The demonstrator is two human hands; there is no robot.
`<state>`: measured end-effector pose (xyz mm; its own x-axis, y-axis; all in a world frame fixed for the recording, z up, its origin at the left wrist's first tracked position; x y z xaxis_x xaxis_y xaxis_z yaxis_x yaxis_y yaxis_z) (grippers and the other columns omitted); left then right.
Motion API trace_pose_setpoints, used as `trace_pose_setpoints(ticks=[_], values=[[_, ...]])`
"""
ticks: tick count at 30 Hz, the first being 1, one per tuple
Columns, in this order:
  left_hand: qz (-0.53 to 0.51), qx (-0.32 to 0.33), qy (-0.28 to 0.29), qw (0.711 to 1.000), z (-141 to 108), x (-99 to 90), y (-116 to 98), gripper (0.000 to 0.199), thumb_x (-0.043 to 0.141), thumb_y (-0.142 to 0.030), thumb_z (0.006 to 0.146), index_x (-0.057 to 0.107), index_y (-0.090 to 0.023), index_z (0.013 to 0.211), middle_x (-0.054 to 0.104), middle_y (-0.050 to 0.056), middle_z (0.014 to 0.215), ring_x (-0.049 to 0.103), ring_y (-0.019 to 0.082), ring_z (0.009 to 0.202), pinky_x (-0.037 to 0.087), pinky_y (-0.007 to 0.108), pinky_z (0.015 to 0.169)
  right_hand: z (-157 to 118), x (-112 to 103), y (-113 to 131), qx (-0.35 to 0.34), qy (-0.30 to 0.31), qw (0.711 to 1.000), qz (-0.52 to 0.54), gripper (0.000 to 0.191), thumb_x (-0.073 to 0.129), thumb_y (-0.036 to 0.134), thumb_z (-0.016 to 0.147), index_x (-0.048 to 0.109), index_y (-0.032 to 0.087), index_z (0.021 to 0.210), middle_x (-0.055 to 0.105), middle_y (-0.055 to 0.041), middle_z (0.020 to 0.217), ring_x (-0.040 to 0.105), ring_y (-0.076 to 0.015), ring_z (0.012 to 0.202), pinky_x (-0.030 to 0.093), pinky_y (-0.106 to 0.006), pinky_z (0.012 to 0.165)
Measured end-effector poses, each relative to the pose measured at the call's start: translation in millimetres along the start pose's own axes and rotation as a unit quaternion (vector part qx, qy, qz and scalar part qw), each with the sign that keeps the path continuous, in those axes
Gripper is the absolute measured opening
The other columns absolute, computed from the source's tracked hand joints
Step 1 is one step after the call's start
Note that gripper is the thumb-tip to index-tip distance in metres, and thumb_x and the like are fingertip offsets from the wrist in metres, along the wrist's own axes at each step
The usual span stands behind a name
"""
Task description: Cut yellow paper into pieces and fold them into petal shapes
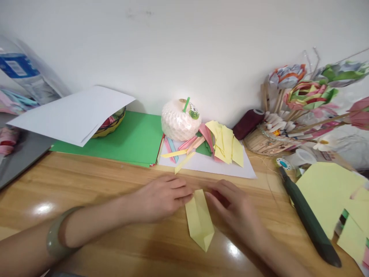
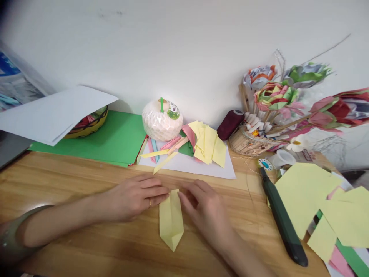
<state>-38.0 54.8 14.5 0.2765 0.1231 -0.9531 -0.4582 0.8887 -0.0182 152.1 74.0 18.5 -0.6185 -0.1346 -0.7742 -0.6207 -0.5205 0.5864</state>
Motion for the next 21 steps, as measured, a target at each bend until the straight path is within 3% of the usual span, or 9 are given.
trace_pose_setpoints(ticks=[5,9,15,21], values=[[0.021,0.019,0.007,1.000,1,1.4,-3,0.028,0.040,-0.014,0.092,0.059,-0.008,0.111,0.062,0.007,0.113,0.050,0.022,0.101,0.037,0.036,0.094,-2,12,-2,0.078,0.026,0.996,-0.019,0.010,0.056,0.024,0.081,0.057,0.022,0.072,0.057,0.0030,0.064,0.052,-0.0117,0.057,0.038,-0.024,0.053],[0.035,0.026,0.015,0.999,1,2.0,-4,0.027,0.043,-0.015,0.091,0.059,-0.008,0.112,0.061,0.008,0.112,0.050,0.022,0.103,0.035,0.037,0.097,-2,16,2,0.078,0.021,0.996,-0.036,0.013,0.054,0.027,0.084,0.056,0.021,0.072,0.057,0.0023,0.065,0.052,-0.0121,0.058,0.037,-0.023,0.052],[0.037,0.013,0.015,0.999,3,2.4,-3,0.024,0.044,-0.017,0.091,0.060,-0.010,0.107,0.061,0.008,0.108,0.049,0.022,0.102,0.037,0.037,0.095,-6,17,12,-0.045,-0.026,0.991,-0.123,0.012,0.049,0.018,0.086,0.059,0.018,0.079,0.059,-0.0024,0.072,0.054,-0.0152,0.067,0.041,-0.026,0.057],[0.041,-0.019,0.022,0.999,4,5.6,-2,0.020,0.042,-0.018,0.093,0.060,-0.013,0.102,0.059,0.007,0.100,0.049,0.021,0.099,0.041,0.037,0.091,-12,18,16,-0.148,0.003,0.980,-0.136,0.017,0.045,0.011,0.087,0.060,0.017,0.088,0.060,-0.0046,0.079,0.054,-0.0155,0.073,0.044,-0.027,0.062]])
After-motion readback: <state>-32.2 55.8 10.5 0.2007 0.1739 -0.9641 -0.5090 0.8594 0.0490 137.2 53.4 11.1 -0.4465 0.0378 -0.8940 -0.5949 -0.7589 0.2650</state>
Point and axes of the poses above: each hand's wrist, its own z-axis towards the middle knuckle, its own x-axis out of the palm, y = z × x, the point moved 3 cm from there along z, towards the middle knuckle
